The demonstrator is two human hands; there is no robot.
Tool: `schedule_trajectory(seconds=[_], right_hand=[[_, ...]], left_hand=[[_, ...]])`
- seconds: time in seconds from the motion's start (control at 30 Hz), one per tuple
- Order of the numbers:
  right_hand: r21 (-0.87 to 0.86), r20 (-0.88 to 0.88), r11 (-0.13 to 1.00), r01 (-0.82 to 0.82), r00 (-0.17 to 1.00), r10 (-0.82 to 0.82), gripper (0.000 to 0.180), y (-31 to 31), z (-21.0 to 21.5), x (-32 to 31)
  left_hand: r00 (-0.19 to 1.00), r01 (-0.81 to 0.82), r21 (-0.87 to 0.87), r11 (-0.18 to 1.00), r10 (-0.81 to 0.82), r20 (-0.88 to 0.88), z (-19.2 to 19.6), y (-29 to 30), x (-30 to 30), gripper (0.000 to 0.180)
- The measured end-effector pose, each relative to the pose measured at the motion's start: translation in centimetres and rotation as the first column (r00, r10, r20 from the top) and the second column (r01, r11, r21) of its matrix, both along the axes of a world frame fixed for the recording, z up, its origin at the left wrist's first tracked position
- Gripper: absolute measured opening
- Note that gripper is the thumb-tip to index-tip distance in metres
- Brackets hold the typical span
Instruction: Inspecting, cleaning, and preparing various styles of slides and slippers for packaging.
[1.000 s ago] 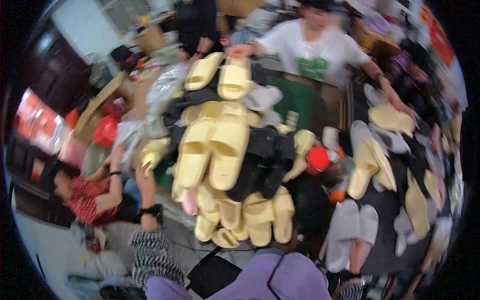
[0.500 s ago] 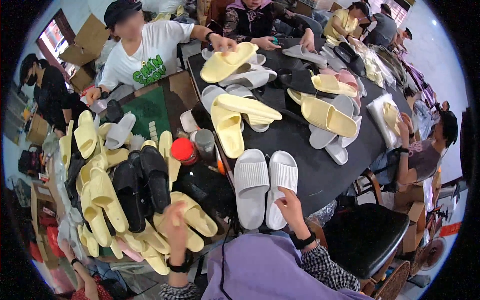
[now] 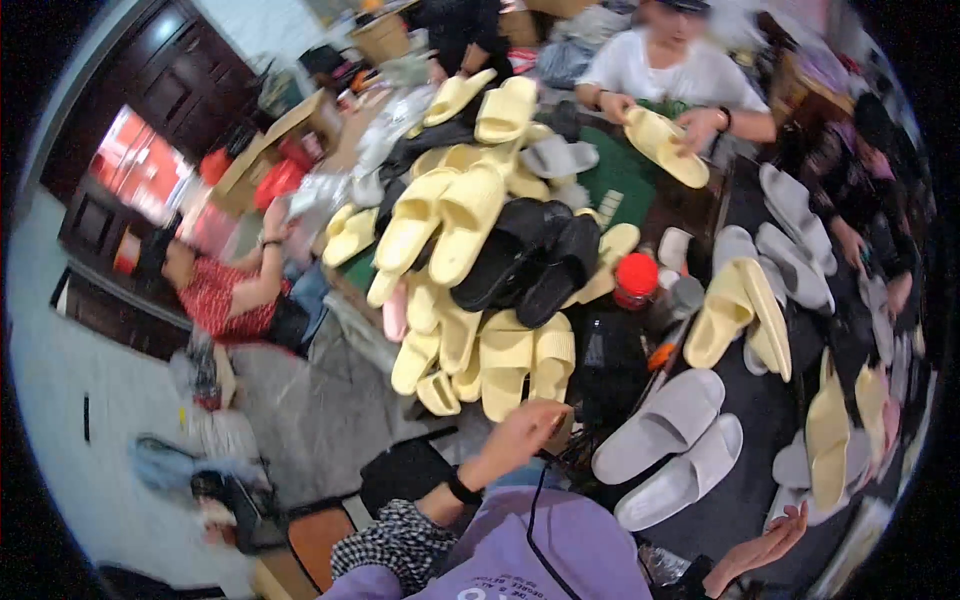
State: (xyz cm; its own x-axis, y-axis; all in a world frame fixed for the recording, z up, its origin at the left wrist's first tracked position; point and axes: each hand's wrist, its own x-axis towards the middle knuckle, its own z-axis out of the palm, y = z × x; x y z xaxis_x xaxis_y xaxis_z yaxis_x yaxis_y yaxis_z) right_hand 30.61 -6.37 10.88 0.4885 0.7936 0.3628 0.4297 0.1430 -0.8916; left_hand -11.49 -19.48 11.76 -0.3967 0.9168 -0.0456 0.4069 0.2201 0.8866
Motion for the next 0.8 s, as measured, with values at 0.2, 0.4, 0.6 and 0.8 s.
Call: schedule_trajectory(seconds=[0.2,0.4,0.6,0.8], right_hand=[[0.203,-0.08,0.979,-0.003,0.997,0.019,0.031,3.6,7.6,-7.3],[0.027,0.526,0.969,-0.247,0.827,0.196,0.029,0.2,8.5,-15.6],[-0.532,0.527,0.831,-0.163,0.705,0.476,0.02,-5.2,-2.9,-18.8],[-0.61,0.719,0.784,-0.118,0.334,0.61,0.03,-4.6,-8.7,-16.0]], left_hand=[[0.711,-0.685,0.157,0.711,0.7,-0.066,-0.9,-10.5,-11.4,0.024],[0.496,-0.828,0.298,0.475,0.868,-0.005,-6.2,-15.7,-29.6,0.023],[0.56,-0.75,0.134,0.648,0.729,-0.394,-12.2,-12.6,-46.4,0.023],[0.732,-0.575,-0.046,0.817,0.488,-0.476,-16.7,-8.4,-55.9,0.037]])
